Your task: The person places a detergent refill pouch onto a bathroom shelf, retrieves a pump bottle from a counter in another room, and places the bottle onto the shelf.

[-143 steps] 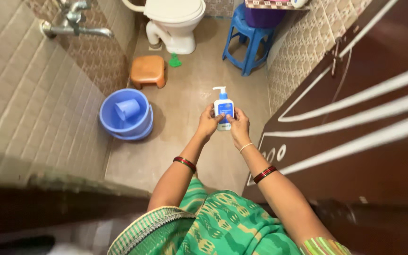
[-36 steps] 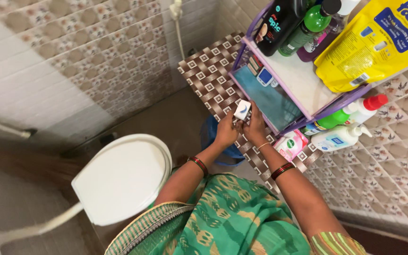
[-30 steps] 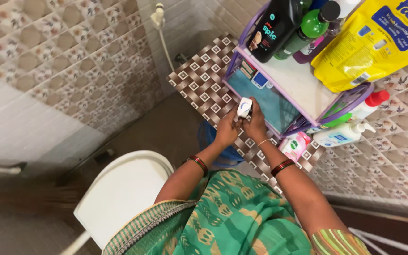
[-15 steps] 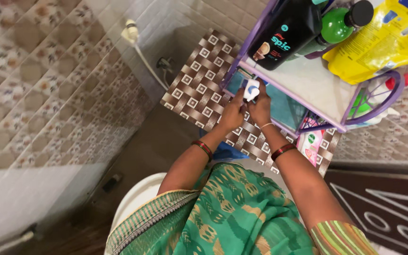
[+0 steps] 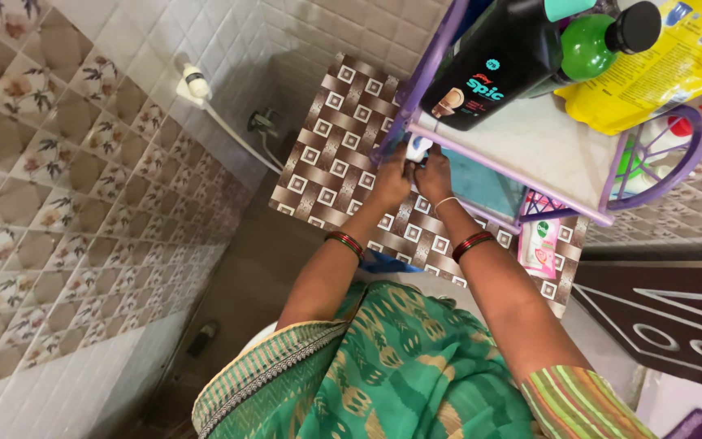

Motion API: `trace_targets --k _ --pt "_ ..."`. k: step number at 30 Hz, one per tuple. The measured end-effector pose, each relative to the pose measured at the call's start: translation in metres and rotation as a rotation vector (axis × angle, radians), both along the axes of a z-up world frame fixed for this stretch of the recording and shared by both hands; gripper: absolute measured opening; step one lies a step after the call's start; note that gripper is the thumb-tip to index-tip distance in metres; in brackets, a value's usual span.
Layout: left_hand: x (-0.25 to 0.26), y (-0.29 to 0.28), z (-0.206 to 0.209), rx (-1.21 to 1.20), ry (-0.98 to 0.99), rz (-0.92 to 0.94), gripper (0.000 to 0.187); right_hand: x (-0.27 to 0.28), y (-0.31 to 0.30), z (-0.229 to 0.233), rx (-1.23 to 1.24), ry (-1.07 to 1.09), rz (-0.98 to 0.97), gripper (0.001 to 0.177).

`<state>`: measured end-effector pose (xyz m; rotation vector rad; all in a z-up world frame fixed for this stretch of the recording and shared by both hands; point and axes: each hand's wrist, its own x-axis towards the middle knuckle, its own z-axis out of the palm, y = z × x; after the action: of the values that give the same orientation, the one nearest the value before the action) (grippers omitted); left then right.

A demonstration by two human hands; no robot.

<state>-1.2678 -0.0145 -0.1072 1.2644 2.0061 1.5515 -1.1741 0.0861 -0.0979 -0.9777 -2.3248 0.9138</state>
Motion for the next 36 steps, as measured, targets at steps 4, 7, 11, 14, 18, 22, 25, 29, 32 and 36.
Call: trace_targets --k 4,7,11,14,18,22,25,29,32,36 --pt "-0.007 0.003 -0.010 0.140 0.024 0.056 0.047 -0.010 0.009 -0.016 -0.038 -0.063 -0.033 0.052" --pt "-0.008 0.000 0.002 0.143 -0.066 0.063 0.044 -0.018 0.005 -0.014 -0.017 -0.096 -0.060 0.058" --pt "0.012 -0.014 0.027 0.039 -0.133 0.198 0.025 -0.020 0.003 -0.010 0.081 -0.105 -0.065 0.062" --pt "0.019 -0.019 0.026 0.024 -0.136 0.230 0.022 -0.020 0.010 -0.021 0.192 -0.166 -0.151 0.060" --pt "0.017 -0.016 0.012 0.076 -0.180 0.168 0.032 -0.023 0.020 -0.044 0.162 -0.092 -0.160 0.052" --pt "0.012 -0.014 0.005 0.066 -0.138 0.152 0.040 -0.028 0.015 -0.043 0.009 0.003 -0.211 0.048" --pt "0.012 -0.013 -0.001 0.159 -0.114 0.139 0.043 -0.031 0.004 -0.024 -0.094 0.105 -0.232 0.049" --pt "0.014 -0.015 -0.006 0.092 -0.174 0.121 0.044 -0.030 -0.011 -0.013 -0.284 0.185 -0.242 0.047" --pt "0.012 -0.017 0.000 0.028 -0.146 0.121 0.048 -0.030 -0.009 -0.016 -0.316 0.070 -0.278 0.031" --pt "0.015 -0.019 0.007 -0.047 -0.170 0.099 0.050 -0.024 -0.007 -0.015 -0.330 0.229 -0.086 0.037"
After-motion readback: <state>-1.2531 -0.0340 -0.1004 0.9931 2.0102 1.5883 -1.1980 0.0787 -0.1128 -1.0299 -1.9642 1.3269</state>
